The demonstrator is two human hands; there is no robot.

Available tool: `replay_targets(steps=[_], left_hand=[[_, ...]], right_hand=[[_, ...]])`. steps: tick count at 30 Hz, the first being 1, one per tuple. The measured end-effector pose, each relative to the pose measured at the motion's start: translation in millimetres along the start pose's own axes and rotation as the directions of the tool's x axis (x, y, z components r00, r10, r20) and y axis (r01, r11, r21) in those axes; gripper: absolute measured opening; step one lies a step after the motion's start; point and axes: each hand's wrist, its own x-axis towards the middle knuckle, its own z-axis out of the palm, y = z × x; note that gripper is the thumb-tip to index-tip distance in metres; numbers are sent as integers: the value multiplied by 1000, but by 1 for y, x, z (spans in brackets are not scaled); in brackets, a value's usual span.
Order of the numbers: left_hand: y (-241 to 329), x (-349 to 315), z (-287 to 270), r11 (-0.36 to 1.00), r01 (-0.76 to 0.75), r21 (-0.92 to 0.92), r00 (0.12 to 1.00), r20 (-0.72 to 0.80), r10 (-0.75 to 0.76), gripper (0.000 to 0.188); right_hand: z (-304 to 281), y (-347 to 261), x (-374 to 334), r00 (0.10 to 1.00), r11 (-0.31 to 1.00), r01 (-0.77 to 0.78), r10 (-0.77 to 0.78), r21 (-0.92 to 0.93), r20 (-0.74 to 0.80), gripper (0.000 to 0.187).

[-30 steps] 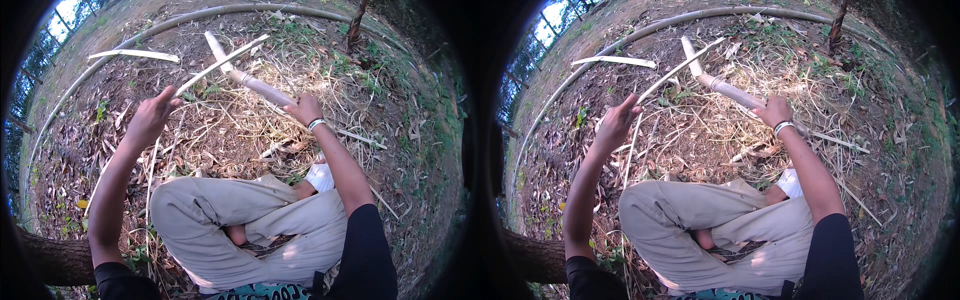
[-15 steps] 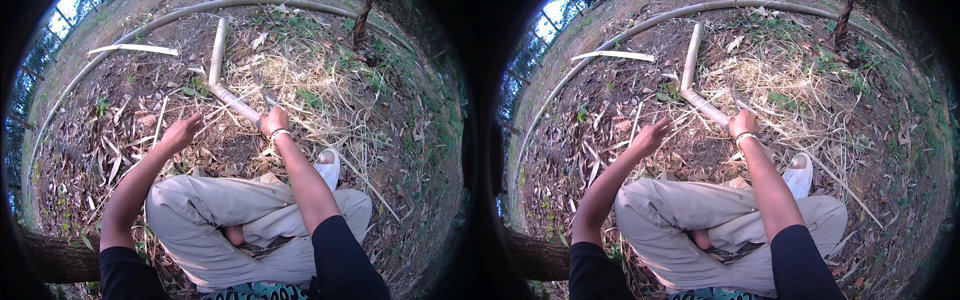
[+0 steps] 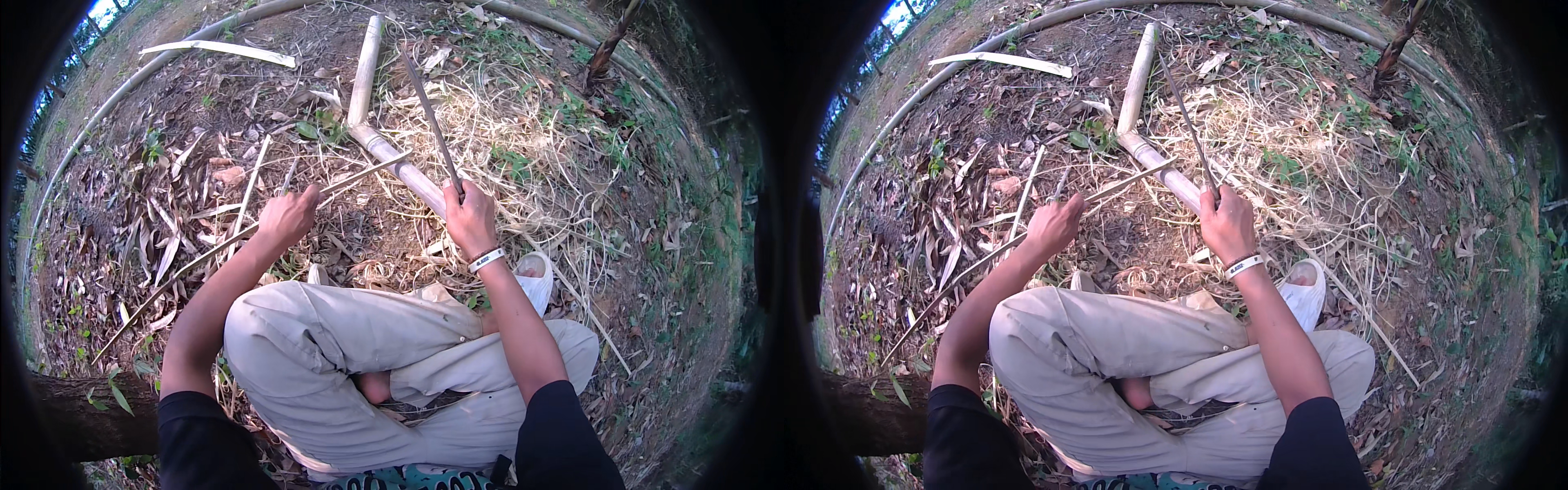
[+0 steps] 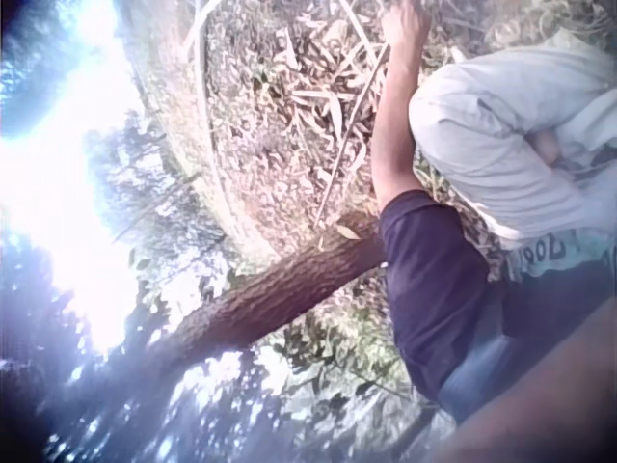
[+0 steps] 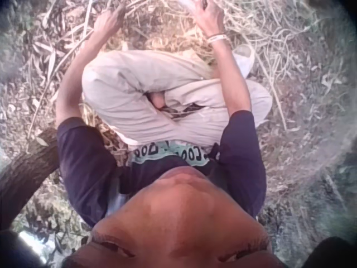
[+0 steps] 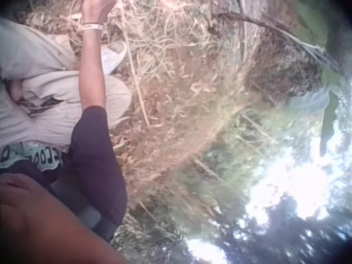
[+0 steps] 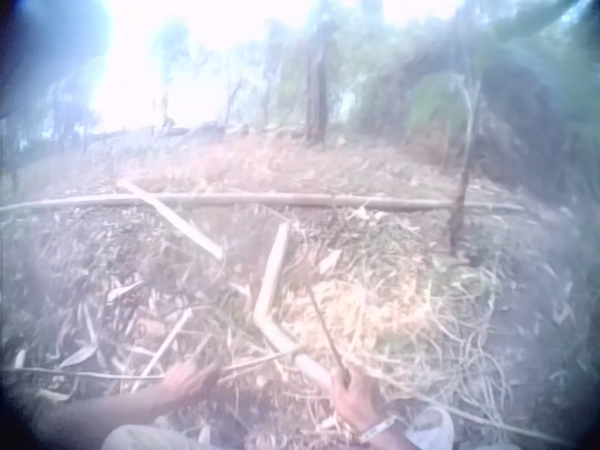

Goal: The person sits on the ground and uses a machete to shave and split thin strips from a piece of bamboo. They repeatedly scrape the bamboo to create fine shavings and then split the material into smaller sections.

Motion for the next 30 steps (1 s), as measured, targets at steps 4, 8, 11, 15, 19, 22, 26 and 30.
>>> replay_targets(steps=[4, 8, 11, 15, 19, 22, 26, 30], left_hand=[[3, 3, 0, 993, -66, 100, 998, -12, 67, 23], [5, 10, -3, 992, -96, 79, 995, -13, 98, 17], [4, 20, 1, 990, -81, 112, 997, 17, 79, 19], [-4, 32, 9, 987, -115, 111, 993, 26, 113, 25], [-12, 34, 16, 982, -155, 106, 988, 24, 153, 25], [-10, 33, 17, 981, -154, 117, 988, 52, 149, 24], [0, 35, 8, 979, -151, 137, 987, 79, 141, 16], [6, 40, -1, 974, -164, 154, 984, 100, 150, 17]], right_hand=[[19, 1, -1, 994, 992, 111, -110, -67, 22, 31], [46, 9, 0, 987, 982, 132, -117, -135, 112, 31], [57, 14, -1, 982, 977, 146, -124, -156, 144, 31], [63, 24, -2, 982, 969, 148, -121, -199, 142, 30], [60, 21, -1, 986, 976, 112, -86, -187, 141, 30], [63, 21, -2, 988, 975, 96, -68, -201, 137, 31], [61, 20, 0, 986, 974, 58, -21, -219, 167, 32], [62, 15, -2, 989, 969, 32, 5, -245, 151, 34]])
